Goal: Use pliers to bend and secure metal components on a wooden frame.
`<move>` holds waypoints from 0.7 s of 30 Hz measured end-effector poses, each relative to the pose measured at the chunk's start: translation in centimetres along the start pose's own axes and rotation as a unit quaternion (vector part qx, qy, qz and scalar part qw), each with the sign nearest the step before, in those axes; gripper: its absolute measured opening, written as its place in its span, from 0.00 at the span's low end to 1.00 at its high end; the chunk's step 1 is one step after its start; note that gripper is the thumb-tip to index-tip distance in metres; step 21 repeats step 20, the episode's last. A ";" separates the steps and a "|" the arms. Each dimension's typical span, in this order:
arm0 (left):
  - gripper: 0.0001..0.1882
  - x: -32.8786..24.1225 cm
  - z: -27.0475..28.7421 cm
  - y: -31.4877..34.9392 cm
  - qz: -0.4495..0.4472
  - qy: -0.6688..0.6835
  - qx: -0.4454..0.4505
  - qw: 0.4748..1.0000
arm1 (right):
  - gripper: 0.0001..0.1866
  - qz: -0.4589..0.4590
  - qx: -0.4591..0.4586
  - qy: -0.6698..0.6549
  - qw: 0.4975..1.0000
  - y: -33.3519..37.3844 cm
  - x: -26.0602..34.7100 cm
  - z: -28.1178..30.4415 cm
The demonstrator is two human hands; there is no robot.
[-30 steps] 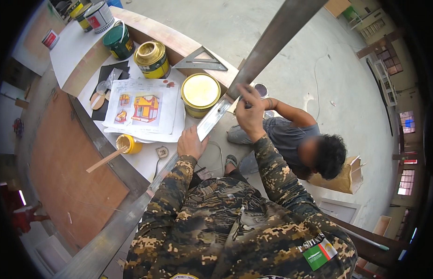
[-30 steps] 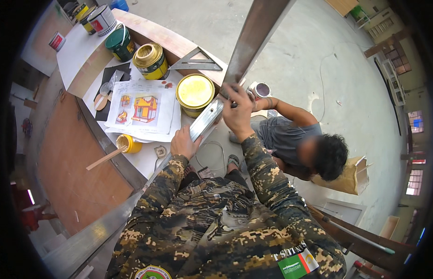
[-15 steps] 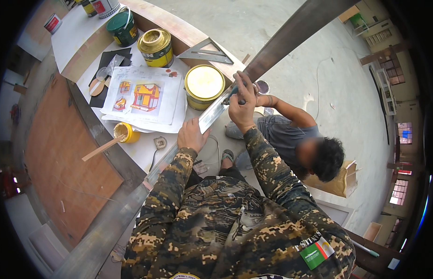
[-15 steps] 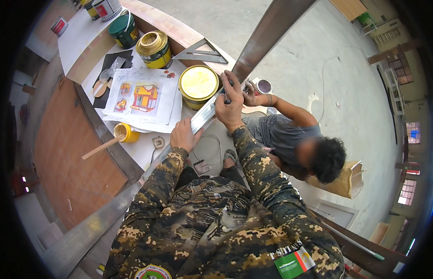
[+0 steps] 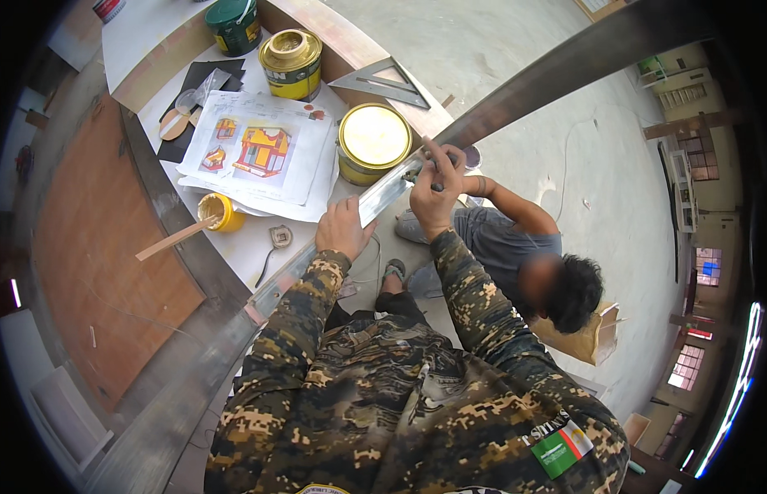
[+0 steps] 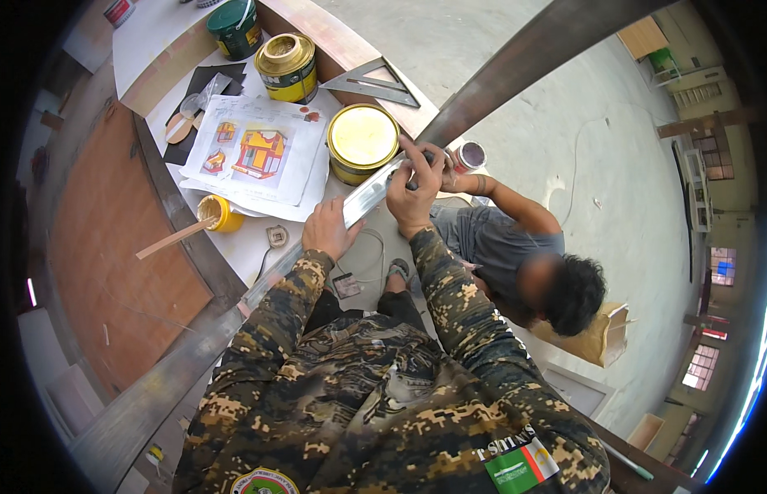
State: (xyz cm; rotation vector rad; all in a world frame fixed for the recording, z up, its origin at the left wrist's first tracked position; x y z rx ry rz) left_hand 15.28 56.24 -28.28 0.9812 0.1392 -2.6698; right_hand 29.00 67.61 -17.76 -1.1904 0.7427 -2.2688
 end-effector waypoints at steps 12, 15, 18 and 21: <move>0.29 0.2 -0.4 0.0 -0.002 -0.023 0.005 1.000 | 0.22 0.068 0.649 -0.190 0.734 -2.4 2.0 -6.5; 0.29 0.4 -0.4 0.2 0.003 -0.019 -0.008 1.000 | 0.27 0.042 0.438 -0.165 0.883 -2.1 0.7 -2.6; 0.30 0.2 -0.3 0.0 -0.003 -0.014 0.002 1.000 | 0.32 -0.132 0.205 -0.245 0.938 -1.6 -1.0 0.7; 0.30 0.0 -0.2 -0.2 -0.001 -0.015 0.018 1.000 | 0.31 -0.122 0.181 -0.204 0.954 -1.2 -1.1 0.6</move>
Point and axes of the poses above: each hand's wrist, its own y-axis away from the middle knuckle, its own z-axis out of the back of the hand, x = y × z, the point moved 6 cm from there along -y, towards the middle knuckle, and after that the axes turned 9 degrees about y, right-handed, at the moved point
